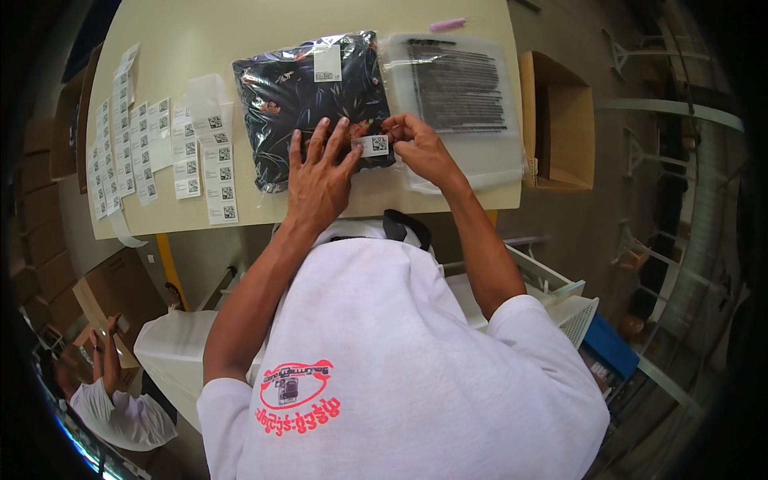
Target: The person applies printed labels to plastic-wrapped clothing packages on a table, then stacks the labeled packages. The person handles labels and packages by hand, placing labels on the plastic and arranging the finished packages into piles.
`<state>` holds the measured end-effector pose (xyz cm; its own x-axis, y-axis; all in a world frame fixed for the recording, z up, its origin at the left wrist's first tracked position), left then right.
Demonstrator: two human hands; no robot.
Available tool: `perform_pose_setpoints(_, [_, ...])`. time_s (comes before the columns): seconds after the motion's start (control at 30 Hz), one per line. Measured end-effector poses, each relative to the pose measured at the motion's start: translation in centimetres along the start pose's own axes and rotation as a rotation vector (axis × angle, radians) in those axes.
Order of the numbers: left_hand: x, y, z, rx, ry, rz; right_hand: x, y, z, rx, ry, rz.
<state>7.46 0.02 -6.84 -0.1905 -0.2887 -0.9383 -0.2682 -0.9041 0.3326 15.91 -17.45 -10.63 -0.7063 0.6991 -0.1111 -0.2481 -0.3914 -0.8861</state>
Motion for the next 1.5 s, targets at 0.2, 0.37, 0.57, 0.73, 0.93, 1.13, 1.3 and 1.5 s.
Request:
perform_pose_setpoints(0.2, [-0.1, -0.2, 0.4, -0.021, 0.023, -0.025, 0.4, -3.0, 2.2, -0.170, 0.307, 0.250])
perform_pose_setpoints(0.37, [-1.4, -2.0, 1.0, -0.033, 0.010, 0.030, 2.2, 1.4, -0.3, -0.184, 0.350, 0.016])
perform_pose_setpoints(0.57, [-3.1, -11.5, 1.8, -0.124, 0.356, 0.312, 1.5, 2.6, -1.1, -0.211, 0.609, 0.533])
perform_pose_setpoints(0.73, [-0.5, -16.1, -1.6, -0.474, 0.074, 1.218, 5.6, 4.9, -8.5, -0.026, 0.621, 0.499])
perform_pose_setpoints(0.93, [-2.4, -15.6, -4.7, -0.336, -0.146, 1.270, 9.3, 1.4, -1.2, -0.231, 0.513, -0.441])
perform_pose_setpoints(1.13, [-13.1, 8.5, -3.5, 0.772, -0.025, 0.825, 15.3, -0.1, 15.9, -0.504, 0.845, -0.810])
perform_pose_setpoints(1.3, [-9.5, 25.8, 2.3, 1.053, -0.667, 0.626, 21.7, 7.6, 30.3, -0.498, 1.527, -0.962])
perform_pose_setpoints(1.5, [-2.3, 48.2, 17.8, 1.648, -0.965, 0.554, 34.6, 11.9, 46.1, -0.668, 2.190, -1.029])
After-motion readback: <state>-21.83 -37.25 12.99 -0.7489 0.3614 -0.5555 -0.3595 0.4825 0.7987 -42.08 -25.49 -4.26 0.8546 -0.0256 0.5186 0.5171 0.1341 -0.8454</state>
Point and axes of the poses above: each hand's wrist, its own z-axis away from the middle knuckle, its own x-axis out of the palm, y = z × x, the point moved 6 cm from there along -z, towards the middle knuckle, and after that the axes turned 15 degrees about -y, right-handed, at the moved point
